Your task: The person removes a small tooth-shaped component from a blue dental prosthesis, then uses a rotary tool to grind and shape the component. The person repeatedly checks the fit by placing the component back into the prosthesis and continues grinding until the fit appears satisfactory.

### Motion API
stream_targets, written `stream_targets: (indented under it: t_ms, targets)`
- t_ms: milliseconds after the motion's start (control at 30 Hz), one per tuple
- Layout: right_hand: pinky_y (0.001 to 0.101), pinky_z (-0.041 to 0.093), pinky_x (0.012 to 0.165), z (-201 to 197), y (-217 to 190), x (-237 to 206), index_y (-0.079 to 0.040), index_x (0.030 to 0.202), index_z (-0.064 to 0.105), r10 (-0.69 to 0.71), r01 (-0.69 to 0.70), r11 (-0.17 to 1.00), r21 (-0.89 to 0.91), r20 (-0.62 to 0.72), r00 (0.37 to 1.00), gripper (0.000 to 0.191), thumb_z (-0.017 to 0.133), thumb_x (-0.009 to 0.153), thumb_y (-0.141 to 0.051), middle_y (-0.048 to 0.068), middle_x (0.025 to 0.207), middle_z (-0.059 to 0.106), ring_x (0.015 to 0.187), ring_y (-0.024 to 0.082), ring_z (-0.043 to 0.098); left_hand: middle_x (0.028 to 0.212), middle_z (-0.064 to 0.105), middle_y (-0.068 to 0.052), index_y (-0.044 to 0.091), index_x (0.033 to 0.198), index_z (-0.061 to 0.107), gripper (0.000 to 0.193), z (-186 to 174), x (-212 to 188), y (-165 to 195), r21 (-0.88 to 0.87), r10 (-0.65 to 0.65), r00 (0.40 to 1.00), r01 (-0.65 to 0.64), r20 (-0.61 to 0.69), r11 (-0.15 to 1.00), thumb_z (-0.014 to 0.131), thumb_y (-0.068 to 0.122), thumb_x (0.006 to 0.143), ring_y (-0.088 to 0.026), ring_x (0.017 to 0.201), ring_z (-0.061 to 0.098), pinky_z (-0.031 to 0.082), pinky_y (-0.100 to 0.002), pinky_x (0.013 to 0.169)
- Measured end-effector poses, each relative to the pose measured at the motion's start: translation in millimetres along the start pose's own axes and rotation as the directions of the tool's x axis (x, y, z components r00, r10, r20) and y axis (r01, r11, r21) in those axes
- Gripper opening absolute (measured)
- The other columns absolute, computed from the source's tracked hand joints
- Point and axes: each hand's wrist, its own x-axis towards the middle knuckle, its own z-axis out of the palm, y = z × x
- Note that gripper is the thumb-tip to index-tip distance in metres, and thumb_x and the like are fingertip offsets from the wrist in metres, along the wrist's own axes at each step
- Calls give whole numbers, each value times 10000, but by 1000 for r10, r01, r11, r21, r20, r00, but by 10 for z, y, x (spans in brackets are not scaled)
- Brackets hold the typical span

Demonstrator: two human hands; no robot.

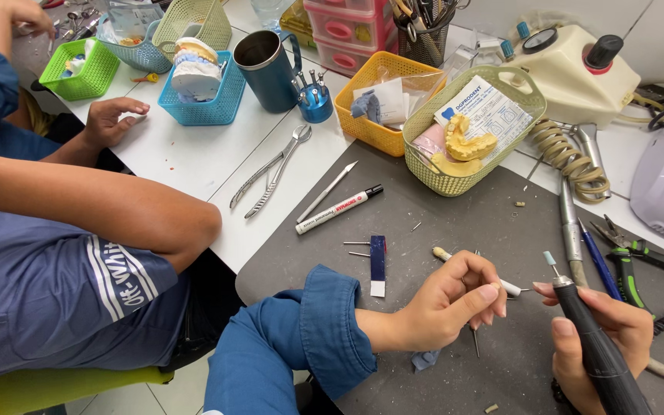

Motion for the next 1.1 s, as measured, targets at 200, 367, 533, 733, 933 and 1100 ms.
stream_targets:
  t_ms: [200, 367, 533, 733, 933, 1100]
  targets:
    - [424, 602, 935, -16, -72, 38, 24, 1259, 378, -133, 133, 991, -1, 11, 991, 451, 673, 930, -69, 335, 1176, 660, 1081, 335, 719, 1052, 622, -76, 96, 1289, 410, 136, 49, -56, 58, -44, 29, 1000, -28, 8, 999, 450, 167, 1180, -64, 836, 574, 479, -220, 779]
    - [510, 612, 969, -109, -162, 6, -46, 1242, 356, -354, 352, 935, 47, 51, 934, 448, 667, 927, -112, 300, 1129, 652, 1093, 392, 725, 1069, 594, -62, 103, 1213, 469, 123, 120, -140, 106, -342, -178, 981, 194, 77, 920, 524, 186, 1142, -119, 878, 564, 463, -260, 744]
    - [607, 556, 1057, -219, -327, -202, -91, 1344, 409, -384, 351, 919, 179, 203, 901, 501, 688, 928, -91, 237, 1154, 650, 1189, 454, 679, 1034, 545, -21, 126, 1140, 514, 137, 194, -218, 135, -614, -366, 895, 443, 256, 653, 594, 230, 1101, -113, 891, 512, 418, -271, 742]
    - [540, 598, 1015, -318, -478, -273, -103, 1388, 441, -346, 270, 922, 277, 282, 895, 503, 673, 943, -74, 205, 1169, 670, 1260, 517, 638, 1046, 542, -8, 147, 1114, 518, 152, 260, -267, 128, -607, -404, 855, 516, 325, 604, 627, 250, 1085, -111, 927, 508, 417, -285, 773]
    - [535, 626, 1003, -290, -562, -329, -98, 1393, 433, -308, 235, 932, 277, 260, 915, 490, 645, 952, -68, 206, 1171, 668, 1247, 497, 665, 1068, 559, -24, 134, 1129, 524, 118, 313, -306, 85, -531, -434, 873, 481, 221, 698, 613, 197, 1086, -109, 932, 535, 440, -296, 775]
    - [504, 661, 927, -259, -544, -322, -95, 1387, 415, -343, 292, 934, 207, 282, 896, 520, 651, 925, -54, 189, 1087, 656, 1183, 484, 700, 1086, 554, -26, 138, 1162, 502, 124, 357, -352, 34, -473, -463, 877, 466, 130, 748, 584, 197, 1090, -111, 923, 548, 465, -302, 774]
